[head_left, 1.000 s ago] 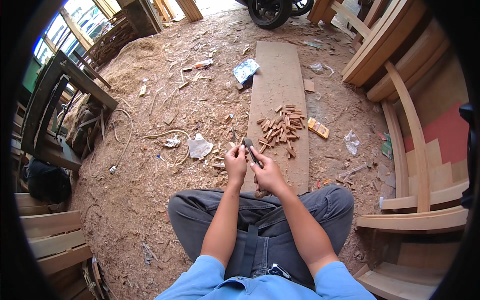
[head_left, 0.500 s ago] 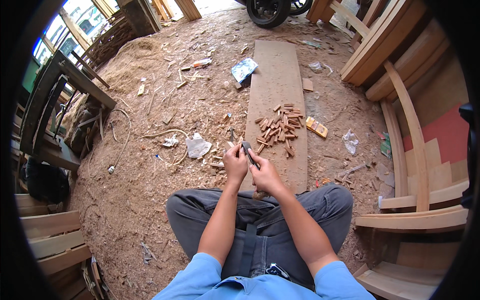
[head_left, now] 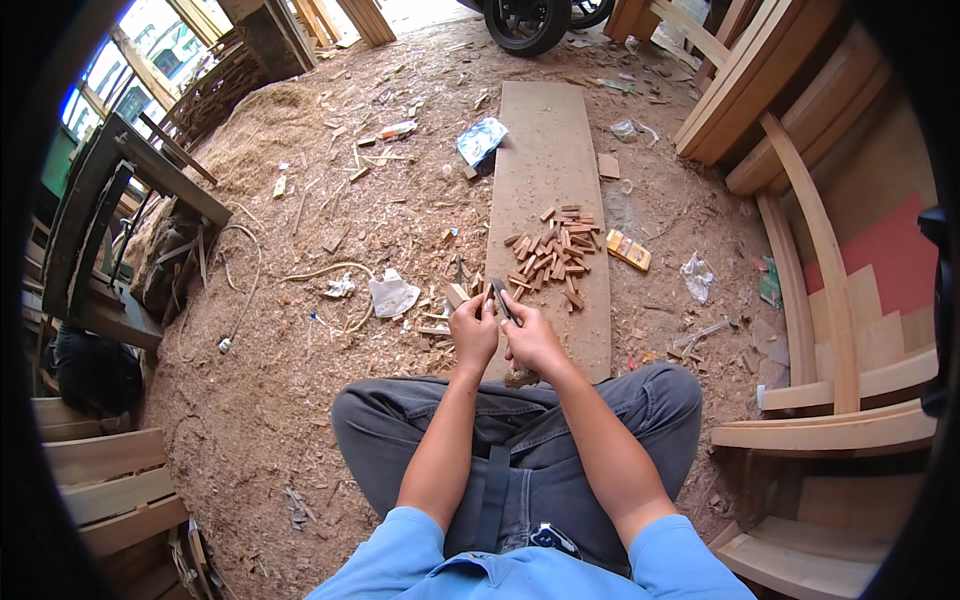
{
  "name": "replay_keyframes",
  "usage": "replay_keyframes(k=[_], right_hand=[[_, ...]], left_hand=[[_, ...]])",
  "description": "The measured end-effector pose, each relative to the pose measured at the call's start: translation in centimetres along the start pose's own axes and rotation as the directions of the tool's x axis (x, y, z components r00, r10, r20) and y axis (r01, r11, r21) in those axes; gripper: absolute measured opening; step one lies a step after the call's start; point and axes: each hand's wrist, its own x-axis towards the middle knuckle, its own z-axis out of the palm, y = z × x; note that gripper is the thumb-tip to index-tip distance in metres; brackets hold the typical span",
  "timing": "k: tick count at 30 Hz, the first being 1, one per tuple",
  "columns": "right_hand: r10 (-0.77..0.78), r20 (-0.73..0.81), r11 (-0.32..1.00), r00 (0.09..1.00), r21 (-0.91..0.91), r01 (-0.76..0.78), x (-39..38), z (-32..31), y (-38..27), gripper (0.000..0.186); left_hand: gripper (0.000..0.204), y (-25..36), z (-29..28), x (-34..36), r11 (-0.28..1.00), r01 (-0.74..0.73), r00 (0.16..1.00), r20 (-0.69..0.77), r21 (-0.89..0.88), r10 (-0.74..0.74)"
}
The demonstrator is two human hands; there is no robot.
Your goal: The person sits on the floor and uses a knife to shave and shape small wooden pieces. They repeatedly pick up pieces, pare them with the blade, and place them back on a board.
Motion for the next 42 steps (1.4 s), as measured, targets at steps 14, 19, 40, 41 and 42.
replay_keyframes(k=[14,19,40,41,42], right_hand=[[0.029,0.101,0.997,0.994,-0.072,-0.022,-0.2,0.4,0.5,0.055],[-0.003,0.053,1.0,0.999,-0.015,0.004,-0.1,0.5,0.9,0.054],[0.038,0.06,0.995,0.997,-0.091,-0.033,0.0,0.1,1.0,0.053],[0.036,0.06,0.995,0.998,-0.096,-0.03,0.0,0.1,1.1,0.053],[0.052,0.045,0.994,0.998,-0.102,-0.047,0.0,0.1,1.1,0.053]], left_hand=[[0.019,-1.9,-0.1,0.7,1.0,0.003,1.0,-0.001,-0.015,-0.003],[0.02,-1.8,-0.1,0.6,1.0,-0.023,1.0,0.012,0.015,0.023],[0.018,-1.0,-0.3,0.2,1.0,-0.014,1.0,-0.018,0.015,0.014],[0.018,-0.9,-0.3,0.2,0.999,-0.019,0.999,-0.03,0.05,0.021],[0.018,-0.8,-0.4,0.1,0.996,-0.057,0.998,-0.029,0.062,0.059]])
